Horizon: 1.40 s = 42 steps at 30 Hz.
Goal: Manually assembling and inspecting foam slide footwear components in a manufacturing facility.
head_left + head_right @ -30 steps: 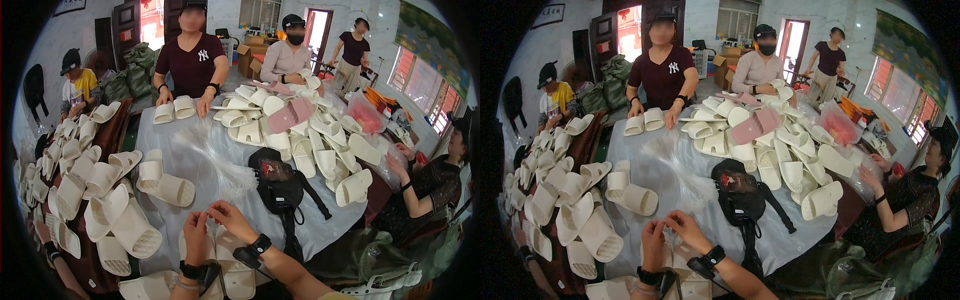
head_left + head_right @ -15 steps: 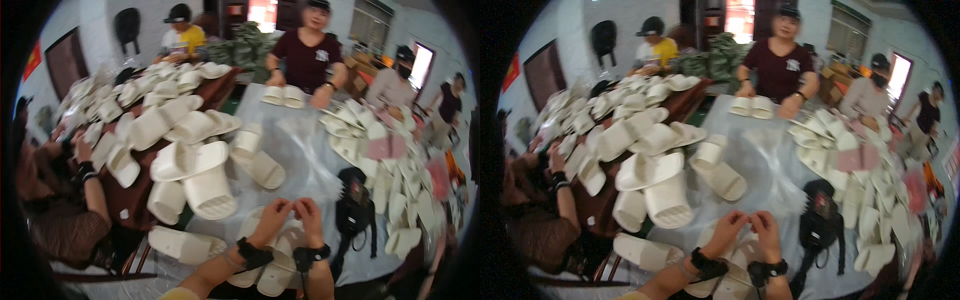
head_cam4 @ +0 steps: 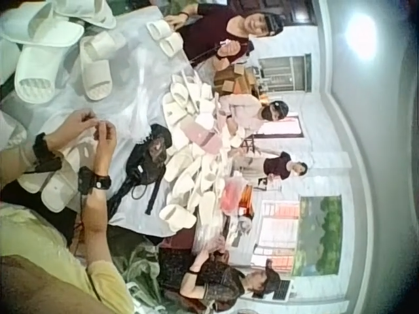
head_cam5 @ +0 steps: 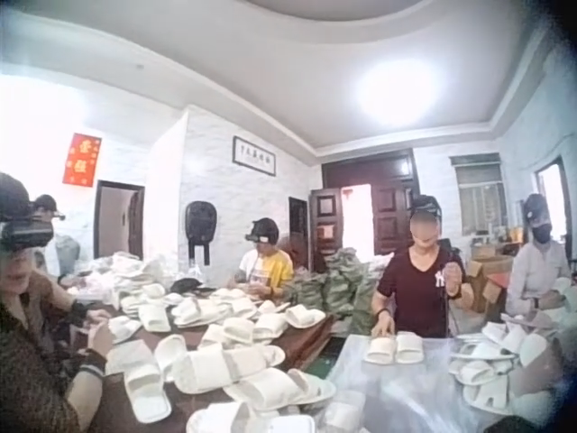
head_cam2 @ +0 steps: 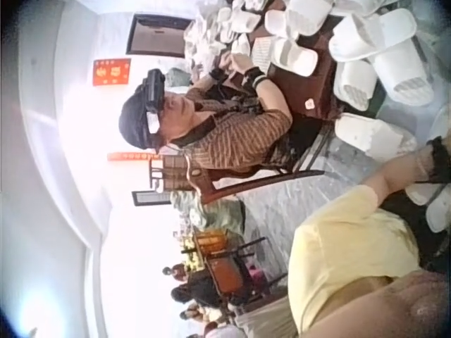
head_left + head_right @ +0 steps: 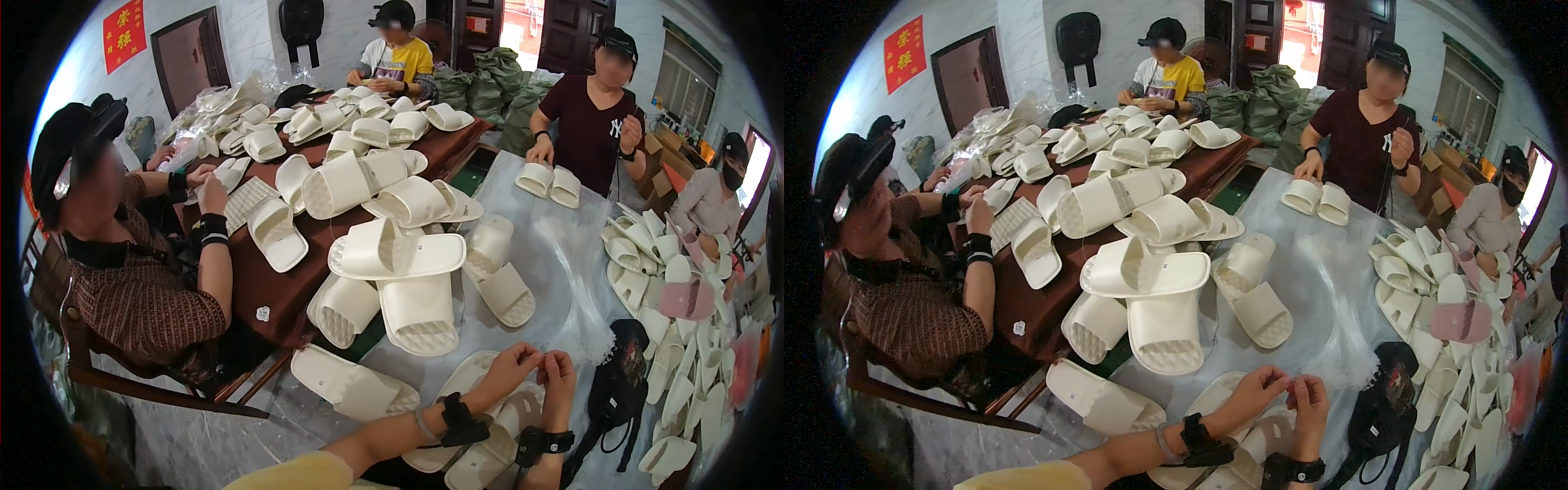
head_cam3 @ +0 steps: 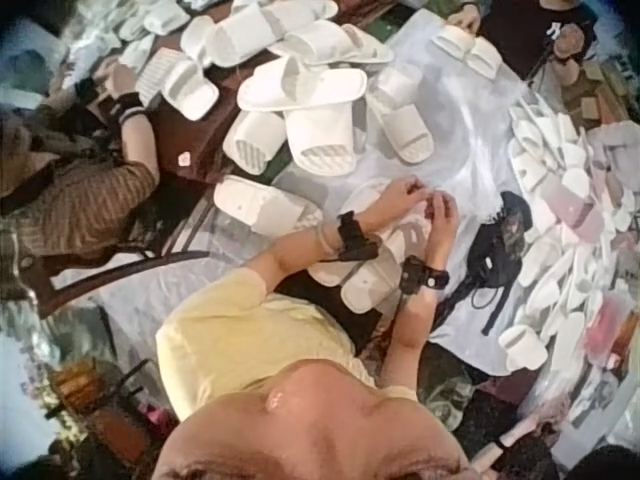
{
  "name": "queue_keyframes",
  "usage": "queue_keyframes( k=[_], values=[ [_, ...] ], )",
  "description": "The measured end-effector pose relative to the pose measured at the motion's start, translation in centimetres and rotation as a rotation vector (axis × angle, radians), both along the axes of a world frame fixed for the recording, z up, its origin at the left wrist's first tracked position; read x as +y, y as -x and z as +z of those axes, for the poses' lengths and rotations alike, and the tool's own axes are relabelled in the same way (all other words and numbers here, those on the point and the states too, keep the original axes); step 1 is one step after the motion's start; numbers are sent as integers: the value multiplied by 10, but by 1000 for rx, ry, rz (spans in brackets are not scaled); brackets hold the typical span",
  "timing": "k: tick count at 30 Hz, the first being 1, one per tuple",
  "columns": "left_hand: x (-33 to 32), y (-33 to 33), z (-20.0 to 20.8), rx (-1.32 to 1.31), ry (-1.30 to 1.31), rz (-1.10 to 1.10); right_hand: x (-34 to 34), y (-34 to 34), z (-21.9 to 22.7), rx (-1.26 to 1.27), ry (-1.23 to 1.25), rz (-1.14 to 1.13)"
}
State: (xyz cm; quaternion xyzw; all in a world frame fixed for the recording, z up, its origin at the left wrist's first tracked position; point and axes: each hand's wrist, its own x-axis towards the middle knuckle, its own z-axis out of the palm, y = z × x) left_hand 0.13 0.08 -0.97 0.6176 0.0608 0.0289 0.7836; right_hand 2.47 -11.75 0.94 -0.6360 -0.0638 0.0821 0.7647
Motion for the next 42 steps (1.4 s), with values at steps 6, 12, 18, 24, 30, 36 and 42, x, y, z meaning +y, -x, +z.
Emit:
queue_keyframes(
  k=[6, 12, 18, 24, 30, 36, 42],
  values=[
    [0, 0, -4, 0, -17, 8, -1, 0, -1, -1, 40, -67],
    [1, 3, 8, 11, -31, -5, 1, 3, 4, -15, -8, -75],
    [-2, 3, 0, 2, 12, 6, 3, 4, 3, 7, 62, -40],
    [-2, 2, 4, -2, 7, 6, 5, 5, 8, -3, 84, -45],
    [0, 3, 6, 46, -41, 8, 2, 2, 2, 34, 72, -18],
    [-2, 0, -4, 12, 62, 1, 4, 4, 5, 11, 80, -17],
    [-2, 1, 0, 42, 19, -13, 1, 4, 3, -9, 113, -40]
  ],
)
